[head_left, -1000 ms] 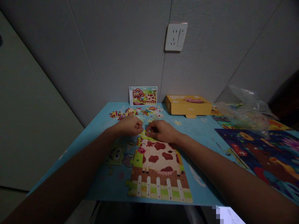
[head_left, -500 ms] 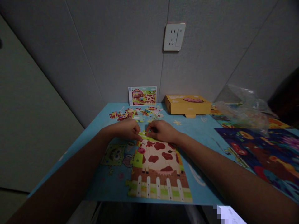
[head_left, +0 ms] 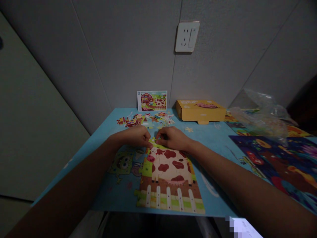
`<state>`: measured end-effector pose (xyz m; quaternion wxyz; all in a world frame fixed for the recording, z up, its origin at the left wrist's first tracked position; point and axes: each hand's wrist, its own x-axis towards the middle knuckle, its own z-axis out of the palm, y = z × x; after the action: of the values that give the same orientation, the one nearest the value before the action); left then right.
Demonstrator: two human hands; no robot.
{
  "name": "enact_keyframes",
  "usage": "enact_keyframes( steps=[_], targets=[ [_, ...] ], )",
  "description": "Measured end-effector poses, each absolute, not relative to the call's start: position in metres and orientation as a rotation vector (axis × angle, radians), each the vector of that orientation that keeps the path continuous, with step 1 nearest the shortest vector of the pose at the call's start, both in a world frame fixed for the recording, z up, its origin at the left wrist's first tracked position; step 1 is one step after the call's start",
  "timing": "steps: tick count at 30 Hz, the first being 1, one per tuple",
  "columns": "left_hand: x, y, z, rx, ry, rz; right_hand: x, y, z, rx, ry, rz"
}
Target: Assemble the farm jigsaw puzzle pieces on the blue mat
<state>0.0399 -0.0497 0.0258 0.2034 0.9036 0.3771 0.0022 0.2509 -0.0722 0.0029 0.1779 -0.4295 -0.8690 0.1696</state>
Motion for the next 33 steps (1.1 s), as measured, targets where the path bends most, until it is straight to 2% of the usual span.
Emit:
enact_keyframes(
  steps=[10,17,24,33],
  targets=[
    [0.043,-0.045,0.018,2.589,1.084,0.032,0.251,-0.072,0.002,-1.208,-2.459,0.457],
    [0.043,-0.046,0.017,2.577,1.098,0.061,0.252,-0.08,0.013,-1.119,-2.319,0.317],
    [0.043,-0.045,0.016,2.611,1.071,0.119,0.247,-0.083,0.008,-0.963,-2.55,0.711],
    [0.044,-0.047,0.016,2.568,1.084,0.119,0.249,-0.082,0.007,-0.924,-2.57,0.734]
  ],
)
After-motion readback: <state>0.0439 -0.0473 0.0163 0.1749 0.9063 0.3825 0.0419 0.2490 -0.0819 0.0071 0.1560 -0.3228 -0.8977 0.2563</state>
